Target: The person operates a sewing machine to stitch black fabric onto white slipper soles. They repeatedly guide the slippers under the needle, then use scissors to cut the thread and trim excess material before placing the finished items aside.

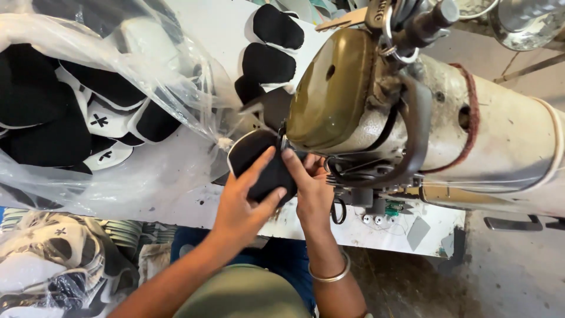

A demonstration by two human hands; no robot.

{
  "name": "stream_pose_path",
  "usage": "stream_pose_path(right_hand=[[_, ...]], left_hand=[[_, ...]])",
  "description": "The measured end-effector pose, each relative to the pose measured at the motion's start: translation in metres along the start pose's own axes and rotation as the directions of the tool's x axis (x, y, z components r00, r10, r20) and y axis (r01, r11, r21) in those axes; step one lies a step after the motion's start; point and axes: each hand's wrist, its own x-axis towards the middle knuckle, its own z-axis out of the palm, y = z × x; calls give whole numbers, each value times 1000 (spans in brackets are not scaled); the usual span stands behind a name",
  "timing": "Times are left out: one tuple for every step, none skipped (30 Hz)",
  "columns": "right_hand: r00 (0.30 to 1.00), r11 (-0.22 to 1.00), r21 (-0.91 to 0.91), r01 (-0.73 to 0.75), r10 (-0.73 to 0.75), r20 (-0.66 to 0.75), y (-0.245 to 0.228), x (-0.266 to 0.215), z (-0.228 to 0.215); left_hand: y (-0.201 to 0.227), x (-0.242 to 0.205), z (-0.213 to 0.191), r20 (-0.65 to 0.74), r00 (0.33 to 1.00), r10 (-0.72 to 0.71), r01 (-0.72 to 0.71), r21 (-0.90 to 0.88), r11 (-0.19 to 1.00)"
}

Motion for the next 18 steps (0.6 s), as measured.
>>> stream_pose_path(right_hand=[[999, 999, 25, 41, -41, 4, 7, 2, -4], [996, 995, 51, 83, -84, 6, 13, 4, -7], [997, 995, 55, 82, -83, 8, 7, -1, -4], [997, 997, 52, 65, -68, 47, 2, -5, -1], [995, 998, 49, 48, -52, 86, -4, -10, 2], [995, 998, 50, 47, -52, 85, 2, -13, -2], [993, 997, 68, 38, -45, 110, 7, -16, -6], [990, 996, 82, 29, -40, 136, 12, -19, -10], [990, 996, 80, 29, -40, 134, 12, -21, -8], [990, 995, 95, 30, -43, 138, 11, -22, -5], [989, 994, 109, 32, -47, 141, 10, -23, -2], [989, 994, 105, 35, -49, 143, 9, -25, 0], [989, 993, 109, 38, -53, 139, 9, -26, 1], [989, 993, 112, 40, -56, 136, 9, -27, 3], [989, 993, 107, 42, -57, 139, 7, -26, 5], [989, 995, 94, 46, -58, 134, 7, -27, 6], [990, 995, 81, 49, -59, 130, 6, -28, 8], [990, 996, 79, 48, -59, 132, 4, -26, 10]], left_hand=[[-4, 6, -5, 51, 998, 44, -44, -12, 999], [-7, 13, -10, 103, 991, 91, -88, -25, 996], [-3, 18, -18, 101, 991, 91, -89, -21, 996], [2, 22, -27, 196, 980, 35, -26, -50, 998], [6, 27, -35, 290, 957, -18, 41, -71, 997], [6, 32, -40, 291, 957, -19, 42, -70, 997], [5, 38, -45, 343, 939, -39, 63, -60, 996], [5, 44, -50, 395, 917, -57, 85, -53, 995], [7, 48, -53, 396, 916, -57, 86, -55, 995], [9, 53, -56, 441, 896, -52, 86, -59, 995], [12, 58, -60, 484, 874, -46, 87, -62, 994], [11, 62, -62, 483, 874, -42, 85, -68, 994], [11, 67, -64, 505, 862, -43, 100, -87, 991], [10, 72, -66, 526, 850, -43, 116, -107, 987], [14, 78, -67, 524, 851, -39, 114, -113, 987], [17, 82, -69, 547, 836, -47, 118, -96, 988], [20, 87, -71, 570, 820, -54, 120, -78, 990], [22, 90, -71, 568, 821, -53, 120, -81, 989]])
